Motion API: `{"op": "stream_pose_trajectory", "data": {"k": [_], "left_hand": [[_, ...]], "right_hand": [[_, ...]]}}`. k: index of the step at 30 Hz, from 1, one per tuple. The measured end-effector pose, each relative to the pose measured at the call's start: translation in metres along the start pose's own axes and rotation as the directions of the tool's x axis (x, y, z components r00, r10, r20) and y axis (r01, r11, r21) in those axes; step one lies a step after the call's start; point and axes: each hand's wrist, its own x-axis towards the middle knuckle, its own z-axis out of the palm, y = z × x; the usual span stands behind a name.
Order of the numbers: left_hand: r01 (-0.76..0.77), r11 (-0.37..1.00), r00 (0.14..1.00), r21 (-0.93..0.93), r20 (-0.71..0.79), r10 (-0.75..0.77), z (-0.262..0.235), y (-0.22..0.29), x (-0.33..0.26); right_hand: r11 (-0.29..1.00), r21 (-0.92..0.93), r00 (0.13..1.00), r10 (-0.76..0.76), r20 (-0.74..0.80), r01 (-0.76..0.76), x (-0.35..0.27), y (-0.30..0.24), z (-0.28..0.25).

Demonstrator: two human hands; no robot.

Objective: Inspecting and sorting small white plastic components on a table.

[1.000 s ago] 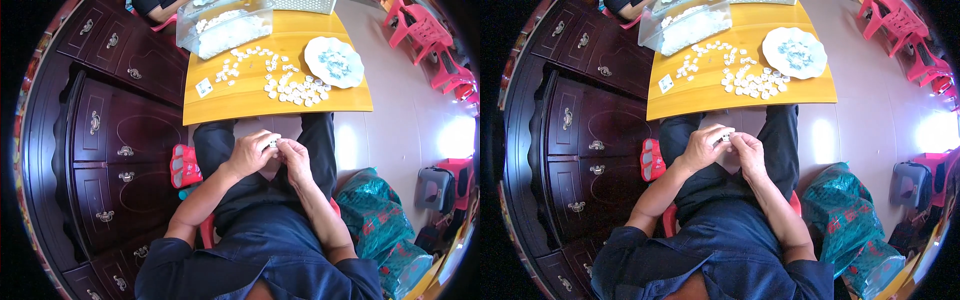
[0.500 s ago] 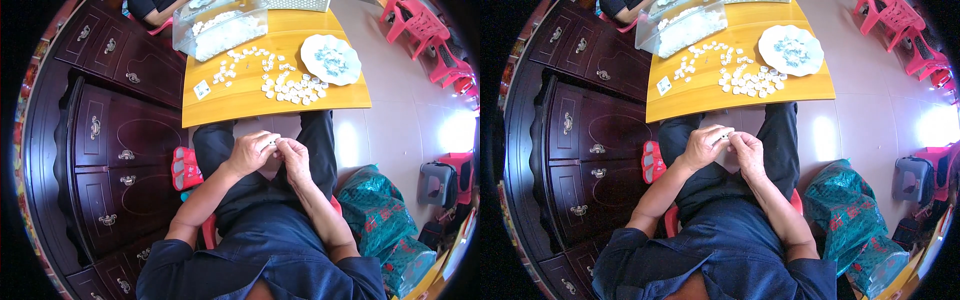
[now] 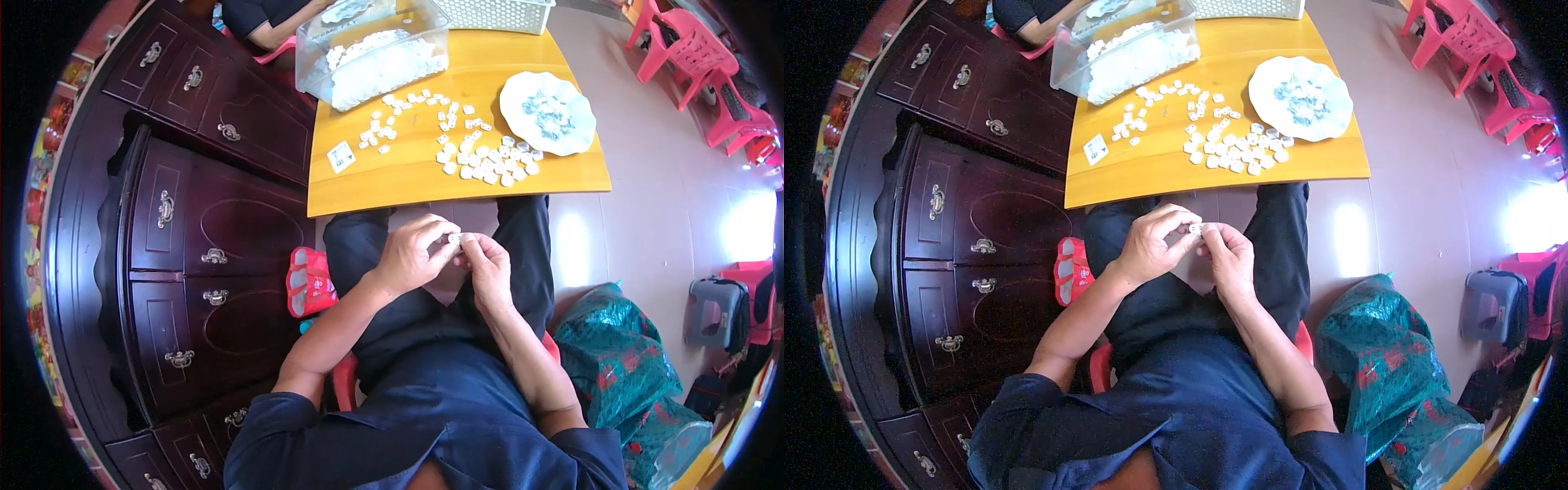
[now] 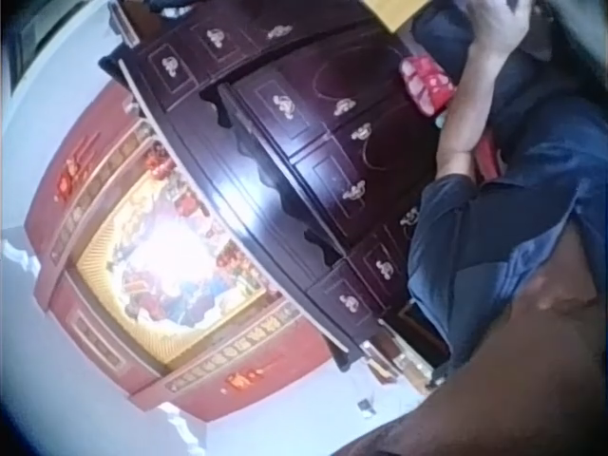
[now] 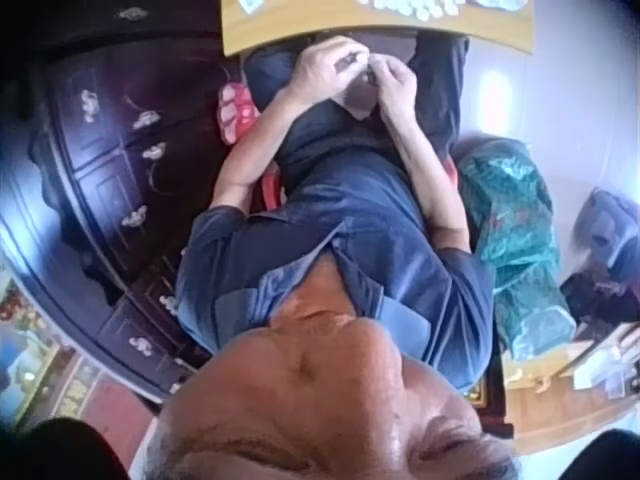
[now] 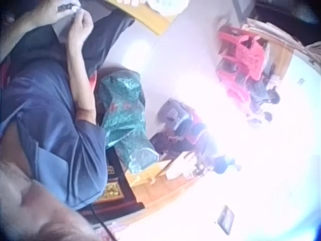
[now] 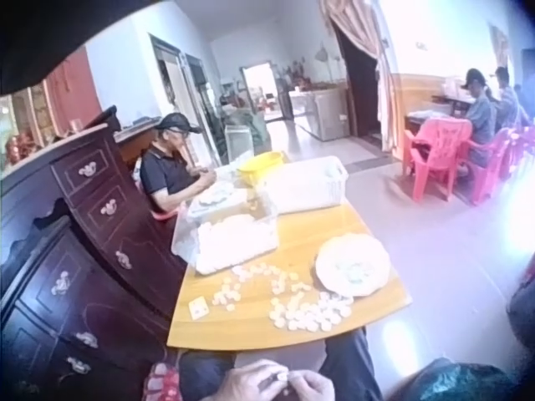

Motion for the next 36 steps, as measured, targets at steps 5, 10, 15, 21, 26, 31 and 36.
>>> {"op": "stream_pose_trajectory", "data": {"k": [5, 10, 15, 21, 26, 31, 36], "left_hand": [[0.137, 0.986, 0.983, 0.091, -0.135, -0.124, -0.012, -0.027, 0.019], [0.168, 0.952, 0.969, 0.257, -0.222, -0.111, -0.014, -0.058, 0.05], [0.118, 0.992, 0.98, 0.036, -0.166, -0.111, -0.007, -0.071, 0.074], [0.194, 0.961, 0.925, 0.195, -0.363, -0.113, -0.026, -0.118, 0.104], [0.276, 0.92, 0.916, 0.277, -0.367, -0.164, -0.027, -0.129, 0.132], [0.288, 0.875, 0.932, 0.39, -0.325, -0.162, -0.024, -0.134, 0.145], [0.275, 0.819, 0.946, 0.504, -0.294, -0.136, -0.022, -0.134, 0.146]], "right_hand": [[0.992, 0.048, 0.991, 0.116, 0.072, -0.119, -0.003, -0.008, 0.003], [0.99, -0.026, 0.979, 0.139, 0.148, -0.137, -0.003, -0.001, 0.003], [0.989, -0.041, 0.977, 0.15, 0.15, -0.145, -0.003, -0.001, 0.0], [0.991, -0.034, 0.975, 0.133, 0.179, -0.129, -0.003, -0.001, 0.001], [0.992, -0.029, 0.974, 0.125, 0.189, -0.122, -0.003, 0.001, 0.0], [0.992, -0.024, 0.973, 0.129, 0.192, -0.127, -0.002, -0.002, -0.001], [0.99, -0.013, 0.971, 0.14, 0.195, -0.14, -0.002, -0.004, 0.003]]}}
